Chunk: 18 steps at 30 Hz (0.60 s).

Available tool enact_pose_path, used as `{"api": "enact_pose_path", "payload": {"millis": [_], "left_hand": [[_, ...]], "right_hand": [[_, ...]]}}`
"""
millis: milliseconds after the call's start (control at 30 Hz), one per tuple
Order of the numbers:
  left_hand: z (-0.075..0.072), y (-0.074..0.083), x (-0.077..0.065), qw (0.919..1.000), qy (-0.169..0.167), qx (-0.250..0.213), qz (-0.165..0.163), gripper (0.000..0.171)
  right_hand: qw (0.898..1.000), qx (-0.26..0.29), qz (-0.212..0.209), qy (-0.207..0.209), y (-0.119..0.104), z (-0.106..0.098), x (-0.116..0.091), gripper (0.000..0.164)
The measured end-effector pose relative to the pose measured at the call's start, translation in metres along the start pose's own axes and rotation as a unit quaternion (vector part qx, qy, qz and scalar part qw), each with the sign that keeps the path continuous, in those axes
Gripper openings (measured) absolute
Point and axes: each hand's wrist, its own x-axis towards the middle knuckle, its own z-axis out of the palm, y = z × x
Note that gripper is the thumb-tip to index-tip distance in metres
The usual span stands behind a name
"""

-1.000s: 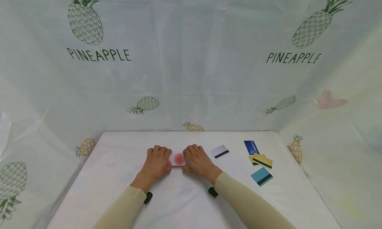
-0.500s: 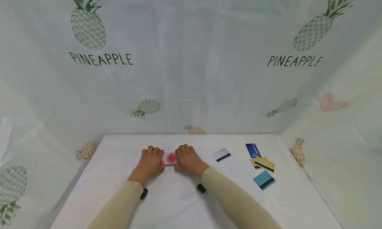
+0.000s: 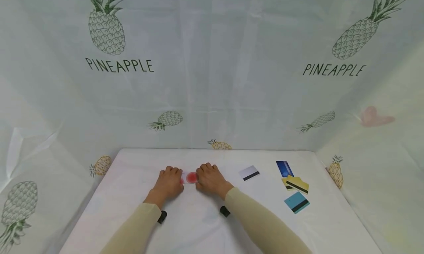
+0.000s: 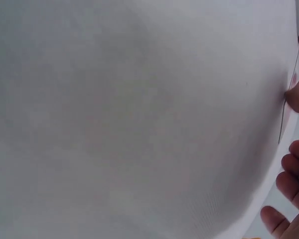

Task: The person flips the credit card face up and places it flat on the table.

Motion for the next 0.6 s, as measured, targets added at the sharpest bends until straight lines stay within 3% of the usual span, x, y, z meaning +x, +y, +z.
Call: {"api": "enact_pose_path", "payload": {"millis": [133,300,467,600], "left_hand": [[0.005,0.014,-0.011,0.9995,0.007,0.007,0.029,0.048],[0.014,0.024,-0.023,0.9979,-0.011,0.003,0.064,0.055],[0.014,0.021,-0.028,0.9969,-0.061,-0.035,0.035,0.069],[0.009,0.013,-0.028,0.9951,-0.08,-0.053,0.024,0.077]], "right_hand": [[1.0,0.003,-0.003,-0.003,-0.003,-0.003,-0.009,0.032],[0.998,-0.018,-0.025,-0.046,-0.011,-0.003,-0.021,0.044],[0.996,-0.015,-0.023,-0.084,-0.019,-0.001,-0.022,0.054],[0.995,-0.008,-0.019,-0.097,-0.024,-0.002,-0.018,0.055]]}}
